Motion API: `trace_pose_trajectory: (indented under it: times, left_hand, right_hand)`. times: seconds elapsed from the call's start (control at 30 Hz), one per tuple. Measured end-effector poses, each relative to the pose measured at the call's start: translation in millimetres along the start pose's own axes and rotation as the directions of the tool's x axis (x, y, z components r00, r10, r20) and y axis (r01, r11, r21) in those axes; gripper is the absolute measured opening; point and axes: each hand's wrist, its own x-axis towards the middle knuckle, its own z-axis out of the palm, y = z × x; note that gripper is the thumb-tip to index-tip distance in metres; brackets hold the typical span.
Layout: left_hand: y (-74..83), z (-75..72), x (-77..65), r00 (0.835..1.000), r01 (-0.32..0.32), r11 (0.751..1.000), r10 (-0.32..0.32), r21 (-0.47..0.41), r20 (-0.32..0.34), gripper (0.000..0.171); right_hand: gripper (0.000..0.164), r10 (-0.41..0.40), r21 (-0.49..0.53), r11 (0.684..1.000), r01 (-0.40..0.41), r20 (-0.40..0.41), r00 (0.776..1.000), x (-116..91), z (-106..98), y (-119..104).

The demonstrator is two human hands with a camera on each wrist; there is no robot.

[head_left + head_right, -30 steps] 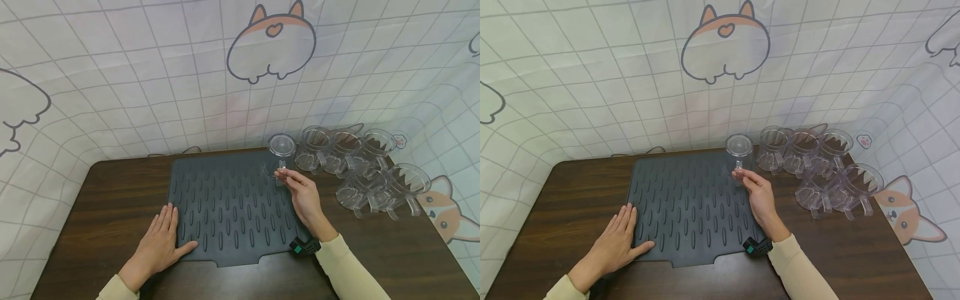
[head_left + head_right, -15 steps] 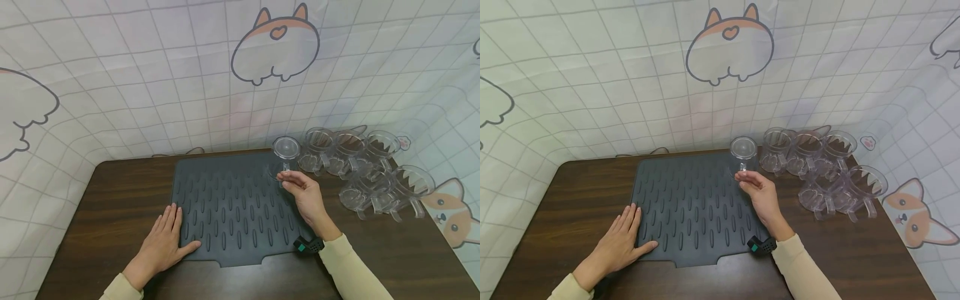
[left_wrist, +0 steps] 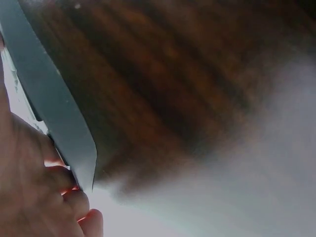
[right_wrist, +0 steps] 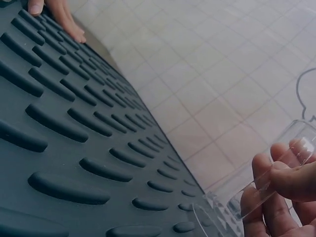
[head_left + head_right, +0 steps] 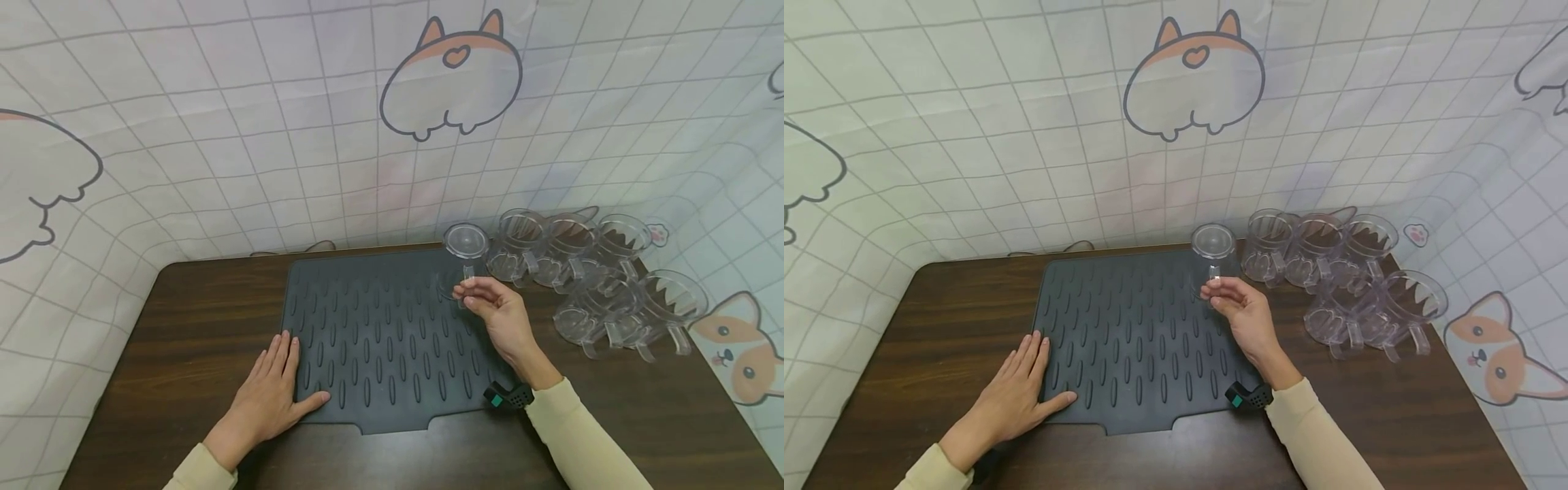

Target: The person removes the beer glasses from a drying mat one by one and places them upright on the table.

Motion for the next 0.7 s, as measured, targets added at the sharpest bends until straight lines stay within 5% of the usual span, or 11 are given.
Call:
trace_pose_trajectory:
  times: [0.7]
  left_hand:
    - [0.2, 0.1, -0.3, 1.000, 0.000, 1.000, 0.000, -0.005, 0.000, 0.113]
  right_hand:
    - [0.021, -0.083, 0.012, 0.996, 0.083, -0.001, 0.997, -11, 3, -17]
